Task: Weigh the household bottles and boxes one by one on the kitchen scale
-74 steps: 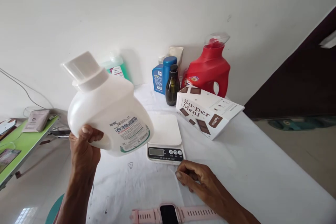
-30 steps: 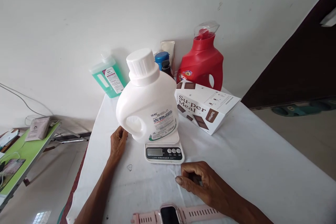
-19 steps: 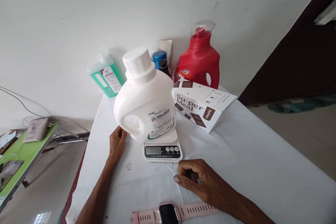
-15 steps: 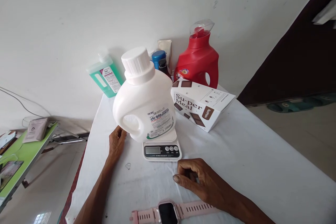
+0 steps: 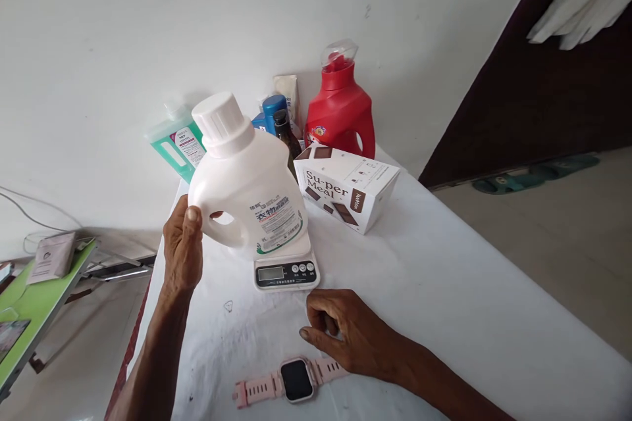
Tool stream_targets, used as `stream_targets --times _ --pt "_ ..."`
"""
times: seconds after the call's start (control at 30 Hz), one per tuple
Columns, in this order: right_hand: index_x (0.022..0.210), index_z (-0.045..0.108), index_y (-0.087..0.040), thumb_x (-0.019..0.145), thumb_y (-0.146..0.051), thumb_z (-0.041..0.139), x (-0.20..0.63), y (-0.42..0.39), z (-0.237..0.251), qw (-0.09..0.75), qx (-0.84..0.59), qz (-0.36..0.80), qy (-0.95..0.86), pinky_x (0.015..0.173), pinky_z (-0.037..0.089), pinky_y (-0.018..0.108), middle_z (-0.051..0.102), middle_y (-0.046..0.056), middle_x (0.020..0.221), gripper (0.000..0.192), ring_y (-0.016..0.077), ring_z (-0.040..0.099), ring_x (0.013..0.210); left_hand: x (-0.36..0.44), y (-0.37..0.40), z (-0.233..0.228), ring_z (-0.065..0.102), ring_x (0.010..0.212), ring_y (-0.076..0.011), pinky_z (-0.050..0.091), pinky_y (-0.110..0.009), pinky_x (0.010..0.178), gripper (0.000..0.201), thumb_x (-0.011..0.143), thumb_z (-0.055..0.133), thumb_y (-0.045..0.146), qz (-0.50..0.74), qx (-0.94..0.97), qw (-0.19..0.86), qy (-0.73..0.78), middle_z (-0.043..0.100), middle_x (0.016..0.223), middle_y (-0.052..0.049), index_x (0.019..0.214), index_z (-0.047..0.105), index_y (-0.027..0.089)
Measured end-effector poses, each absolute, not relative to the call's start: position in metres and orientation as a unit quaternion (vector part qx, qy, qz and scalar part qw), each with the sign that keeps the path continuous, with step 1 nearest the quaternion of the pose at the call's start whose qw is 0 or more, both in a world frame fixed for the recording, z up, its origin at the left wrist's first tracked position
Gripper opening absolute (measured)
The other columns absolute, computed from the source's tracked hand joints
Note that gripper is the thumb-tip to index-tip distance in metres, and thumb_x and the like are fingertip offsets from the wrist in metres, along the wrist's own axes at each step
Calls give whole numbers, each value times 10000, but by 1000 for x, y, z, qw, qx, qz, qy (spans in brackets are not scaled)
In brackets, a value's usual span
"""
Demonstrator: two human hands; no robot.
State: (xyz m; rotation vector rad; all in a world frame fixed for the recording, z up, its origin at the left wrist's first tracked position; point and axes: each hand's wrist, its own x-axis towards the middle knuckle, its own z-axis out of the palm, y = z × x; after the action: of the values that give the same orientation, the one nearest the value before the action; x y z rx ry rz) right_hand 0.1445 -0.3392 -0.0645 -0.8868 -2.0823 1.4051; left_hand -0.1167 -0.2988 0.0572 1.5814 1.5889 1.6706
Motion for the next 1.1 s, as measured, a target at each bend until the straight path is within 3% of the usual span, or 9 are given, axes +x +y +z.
stream_targets --times 0.13,0.23,0.37,0.57,0.67,0.87,1.1 --pt "683 435 -209 826 -249 670 142 -342 -64 238 -324 470 -786 587 315 264 549 -27 710 278 115 444 612 -91 -289 62 499 558 -134 432 -271 538 578 804 732 693 626 529 246 517 494 556 4 591 544 189" --pt "680 403 -211 802 -238 706 142 -343 -62 234 -329 455 -794 591 299 261 517 -41 699 327 107 427 608 -77 -286 61 325 461 -70 314 -228 441 605 664 889 589 682 463 262 501 338 490 70 542 444 198" --pt "691 367 -215 786 -239 736 140 -346 -63 224 -337 414 -815 610 290 262 464 -50 700 382 106 389 619 -54 -294 67 287 427 -45 267 -205 398 641 557 944 544 705 436 268 491 289 476 89 519 405 198" --pt "724 363 -219 838 -367 755 140 -349 -65 204 -329 386 -837 621 278 270 466 -46 731 434 116 376 646 -8 -305 67 214 412 -37 217 -198 356 721 500 904 677 674 456 340 471 210 471 94 505 352 213" --pt "727 378 -219 830 -421 779 140 -349 -61 189 -330 381 -843 620 283 270 473 -44 731 460 123 397 659 13 -303 54 229 415 -50 246 -216 354 665 523 898 681 634 483 391 460 249 464 75 502 423 216" --pt "769 499 -207 855 -519 750 143 -351 -57 174 -320 371 -854 630 325 278 559 -8 801 410 148 465 679 45 -285 30 456 513 -122 445 -292 467 513 578 894 656 584 525 441 435 518 580 -1 645 659 205" --pt "852 614 -184 894 -493 730 143 -352 -57 147 -316 365 -864 725 431 327 644 43 889 332 219 591 820 62 -257 17 399 507 -98 410 -286 474 514 649 850 676 611 514 407 444 499 593 13 662 652 201"
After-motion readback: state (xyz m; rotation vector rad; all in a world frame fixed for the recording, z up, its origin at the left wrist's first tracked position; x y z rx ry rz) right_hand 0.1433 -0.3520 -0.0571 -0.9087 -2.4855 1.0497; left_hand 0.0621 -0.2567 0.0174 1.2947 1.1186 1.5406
